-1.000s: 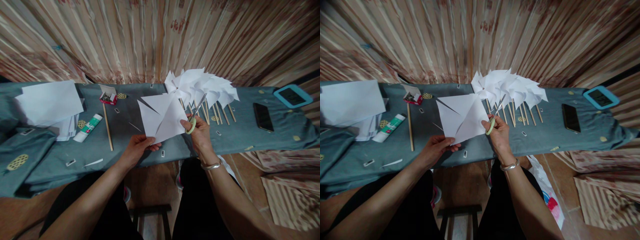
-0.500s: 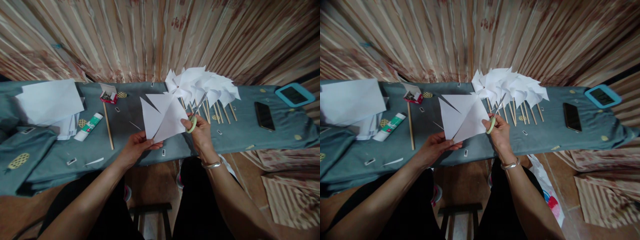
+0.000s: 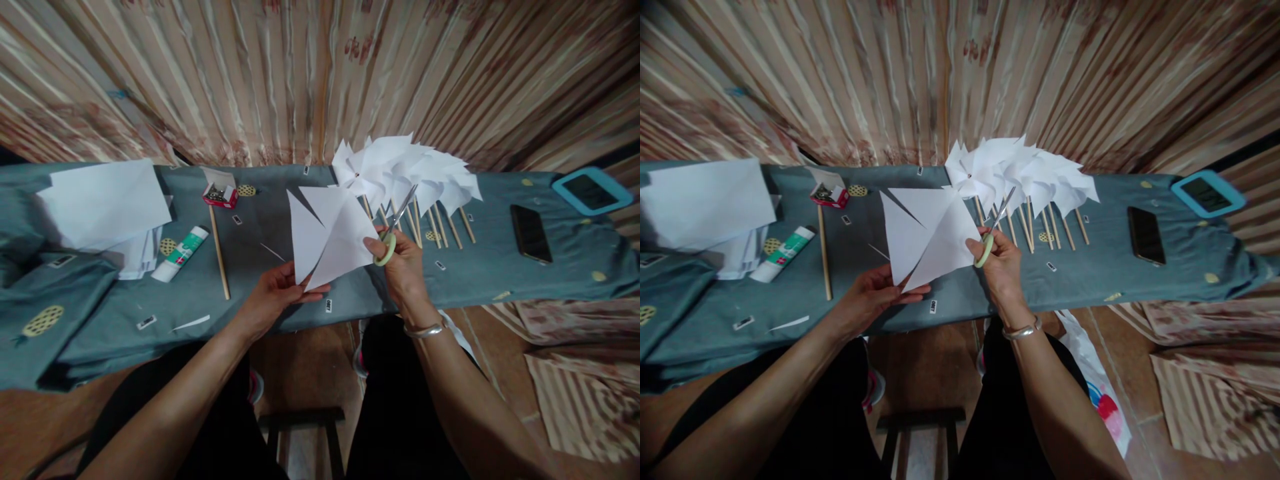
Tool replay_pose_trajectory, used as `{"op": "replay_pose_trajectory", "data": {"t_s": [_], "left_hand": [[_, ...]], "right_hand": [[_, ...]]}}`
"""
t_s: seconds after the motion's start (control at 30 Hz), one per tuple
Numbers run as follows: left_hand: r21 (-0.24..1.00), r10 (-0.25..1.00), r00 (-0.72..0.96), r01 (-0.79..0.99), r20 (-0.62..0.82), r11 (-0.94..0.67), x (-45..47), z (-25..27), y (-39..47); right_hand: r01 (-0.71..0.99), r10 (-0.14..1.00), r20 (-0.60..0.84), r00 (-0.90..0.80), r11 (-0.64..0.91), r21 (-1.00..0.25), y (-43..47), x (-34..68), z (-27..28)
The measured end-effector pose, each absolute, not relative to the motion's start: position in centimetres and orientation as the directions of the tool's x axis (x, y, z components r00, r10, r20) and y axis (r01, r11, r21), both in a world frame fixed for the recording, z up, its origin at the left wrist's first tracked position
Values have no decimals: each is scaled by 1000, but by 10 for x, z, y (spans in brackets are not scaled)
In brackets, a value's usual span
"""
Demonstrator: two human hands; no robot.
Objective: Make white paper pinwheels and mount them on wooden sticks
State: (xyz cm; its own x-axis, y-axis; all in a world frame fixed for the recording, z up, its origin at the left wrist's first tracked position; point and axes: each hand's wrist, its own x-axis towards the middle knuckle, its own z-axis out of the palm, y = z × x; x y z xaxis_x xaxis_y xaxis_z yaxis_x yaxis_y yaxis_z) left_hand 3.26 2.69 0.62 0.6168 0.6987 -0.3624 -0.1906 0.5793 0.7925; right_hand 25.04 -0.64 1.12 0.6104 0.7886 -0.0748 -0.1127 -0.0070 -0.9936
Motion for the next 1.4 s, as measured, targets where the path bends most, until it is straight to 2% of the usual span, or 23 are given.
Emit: {"op": "replay_pose_trajectory", "data": {"t_s": [0.13, 0.33, 0.63, 0.83, 0.97, 1.1, 1.23, 1.3, 1.4], "left_hand": [[781, 703, 630, -237, -329, 578, 33, 8, 28], [849, 734, 547, -77, -403, 523, 37, 4, 26], [855, 713, 576, -47, -399, 517, 34, 5, 28], [860, 759, 576, -178, -303, 478, 35, 7, 26], [873, 822, 527, -273, -216, 404, 50, 3, 19], [843, 864, 436, -342, -249, 416, 63, 9, 20], [760, 883, 380, -476, -275, 442, 58, 21, 33], [752, 882, 401, -494, -248, 436, 54, 23, 38], [808, 881, 436, -444, -183, 387, 55, 21, 36]], "right_hand": [[-136, 785, -76, 615, 12, -991, -6, 250, 13], [-144, 788, -60, 613, 37, -989, -6, 251, 12], [-128, 786, -60, 615, 24, -991, -6, 249, 16], [-137, 763, -58, 644, 41, -990, -2, 247, 13], [-241, 769, -96, 632, 78, -967, 5, 237, 11], [-324, 811, -133, 569, 73, -943, 10, 221, 12], [-353, 800, -155, 580, 76, -932, 13, 219, 12], [-366, 778, -163, 607, 92, -926, 15, 223, 12], [-370, 751, -168, 638, 108, -923, 18, 226, 11]]}}
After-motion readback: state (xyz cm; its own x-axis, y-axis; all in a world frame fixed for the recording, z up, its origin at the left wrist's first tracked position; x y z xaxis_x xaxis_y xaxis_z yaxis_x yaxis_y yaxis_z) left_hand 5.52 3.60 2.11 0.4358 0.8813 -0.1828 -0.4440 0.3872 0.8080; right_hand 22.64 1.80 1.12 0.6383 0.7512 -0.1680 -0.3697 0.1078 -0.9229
